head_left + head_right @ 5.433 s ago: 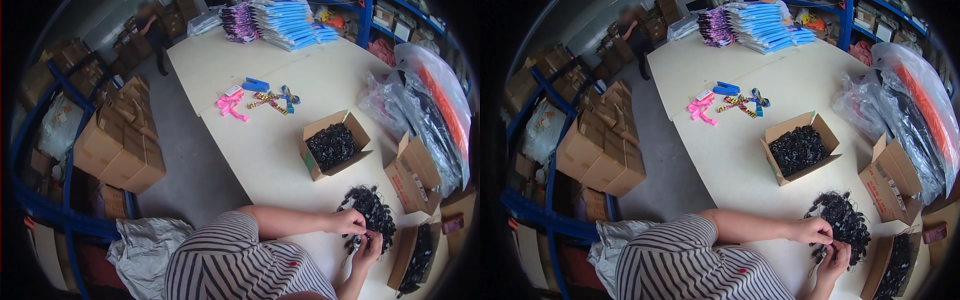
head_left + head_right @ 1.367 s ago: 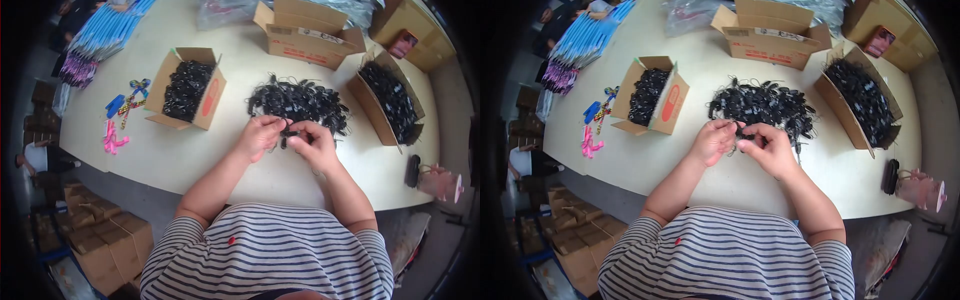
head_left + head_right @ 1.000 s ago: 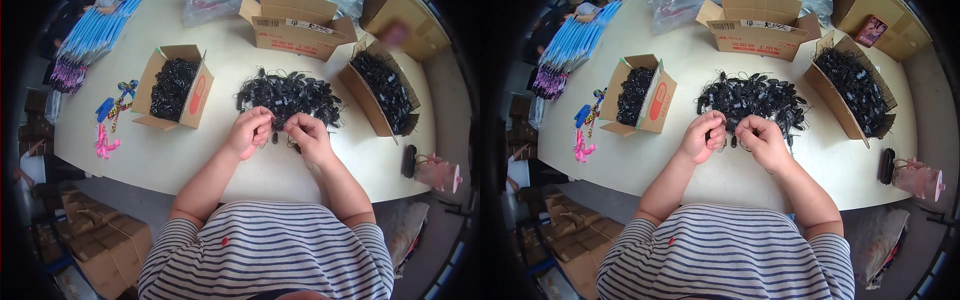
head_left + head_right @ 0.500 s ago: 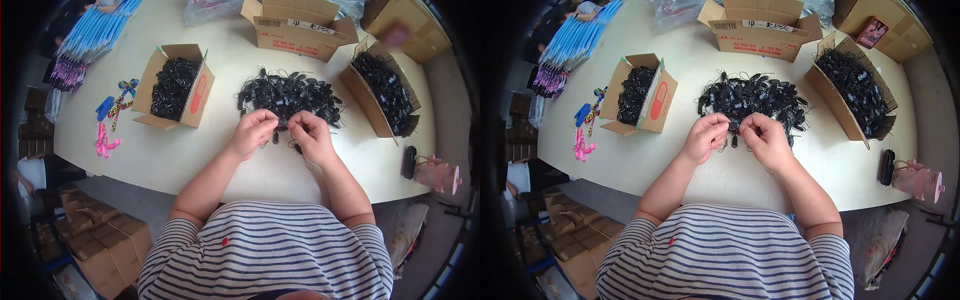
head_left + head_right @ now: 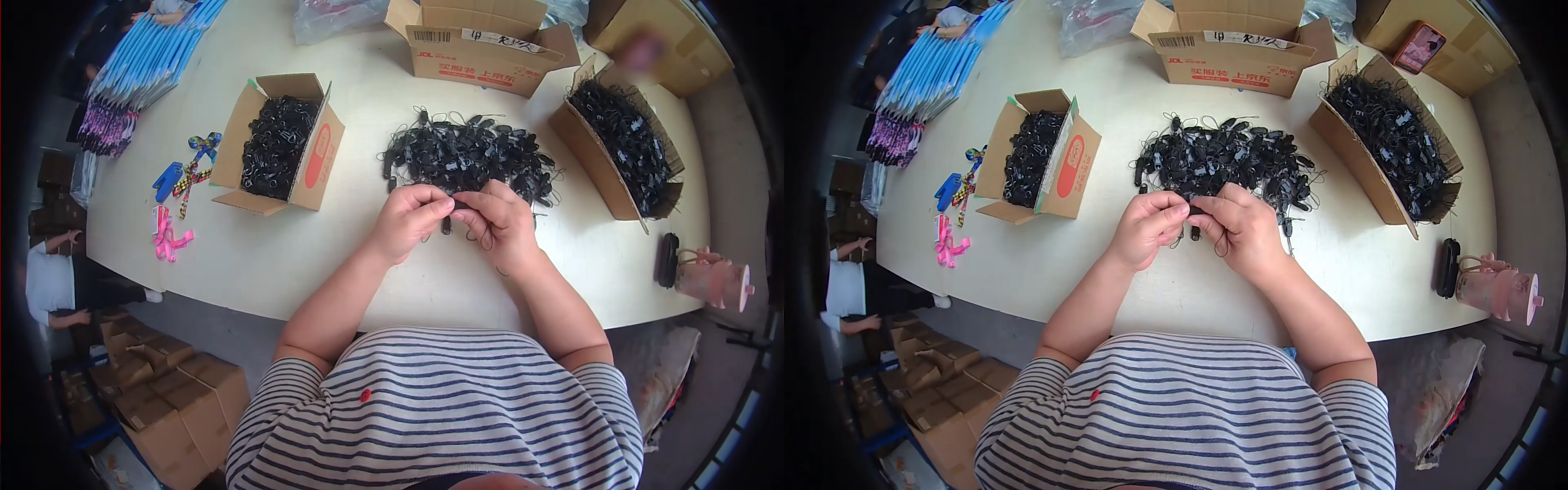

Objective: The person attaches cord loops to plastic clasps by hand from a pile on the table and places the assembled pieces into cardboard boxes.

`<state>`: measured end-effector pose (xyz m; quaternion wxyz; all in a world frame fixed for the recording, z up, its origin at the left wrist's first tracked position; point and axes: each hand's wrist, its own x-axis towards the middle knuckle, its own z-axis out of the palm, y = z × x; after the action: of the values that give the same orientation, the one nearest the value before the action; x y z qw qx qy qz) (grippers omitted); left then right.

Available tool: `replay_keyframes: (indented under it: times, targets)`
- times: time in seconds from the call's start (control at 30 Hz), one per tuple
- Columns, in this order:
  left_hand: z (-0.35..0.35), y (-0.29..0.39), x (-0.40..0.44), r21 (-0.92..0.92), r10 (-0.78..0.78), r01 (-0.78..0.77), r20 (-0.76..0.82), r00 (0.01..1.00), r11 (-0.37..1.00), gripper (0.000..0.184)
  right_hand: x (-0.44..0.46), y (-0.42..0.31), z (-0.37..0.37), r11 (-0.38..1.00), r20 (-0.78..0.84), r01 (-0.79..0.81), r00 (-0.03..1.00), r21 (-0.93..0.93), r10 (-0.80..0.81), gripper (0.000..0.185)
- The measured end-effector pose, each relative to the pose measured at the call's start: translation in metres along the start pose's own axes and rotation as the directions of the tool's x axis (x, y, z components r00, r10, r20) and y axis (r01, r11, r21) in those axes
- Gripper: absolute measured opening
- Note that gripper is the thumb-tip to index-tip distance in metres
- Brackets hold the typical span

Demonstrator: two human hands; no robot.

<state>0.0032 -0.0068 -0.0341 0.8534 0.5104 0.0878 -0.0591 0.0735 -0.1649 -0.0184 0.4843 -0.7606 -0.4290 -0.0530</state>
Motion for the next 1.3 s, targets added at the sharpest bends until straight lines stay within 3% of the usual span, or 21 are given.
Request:
replay_keyframes:
  times: [0.37,0.77,0.87,0.97,1.0,1.07,1.1,1.2,1.3]
  targets:
    - [0.003,0.007,-0.001,-0.210,-0.153,0.144,-0.026,0.988,0.967,0.012,0.001,-0.001,-0.002,0.999,0.006,0.045,0.999,-0.008,-0.045,0.017]
    - [0.001,-0.001,-0.001,-0.008,0.019,-0.019,0.018,1.000,1.000,0.012,0.000,-0.001,-0.002,0.992,-0.010,0.120,0.993,-0.043,-0.120,0.016]
    - [-0.003,0.001,0.000,-0.047,0.012,-0.014,-0.038,0.999,0.999,0.010,0.005,-0.005,-0.010,0.992,-0.015,0.102,0.995,-0.075,-0.103,0.016]
    - [-0.011,0.016,0.001,-0.257,-0.050,0.012,-0.144,0.988,0.966,0.012,0.009,-0.001,-0.017,0.999,-0.136,0.042,0.990,-0.003,-0.042,0.014]
    - [-0.016,0.016,0.002,-0.342,-0.046,0.019,-0.072,0.996,0.940,0.013,0.008,0.001,-0.016,0.975,-0.125,-0.102,0.984,0.197,0.128,0.015]
    - [-0.024,0.013,0.004,-0.502,-0.020,0.052,0.069,0.997,0.864,0.015,0.005,0.003,-0.013,0.751,-0.005,-0.361,0.900,0.552,0.436,0.016]
    - [-0.024,0.013,0.004,-0.523,-0.026,0.091,0.130,0.991,0.847,0.017,0.004,0.001,-0.015,0.523,0.162,-0.481,0.826,0.704,0.540,0.008]
    - [-0.015,0.016,0.003,-0.472,-0.100,0.146,0.122,0.988,0.869,0.016,0.007,0.003,-0.018,-0.145,0.426,-0.406,0.787,0.902,0.446,0.008]
    - [-0.009,0.016,0.002,-0.250,-0.112,0.124,0.059,0.992,0.960,0.019,0.006,0.007,-0.015,-0.159,0.420,-0.390,0.810,0.907,0.410,0.016]
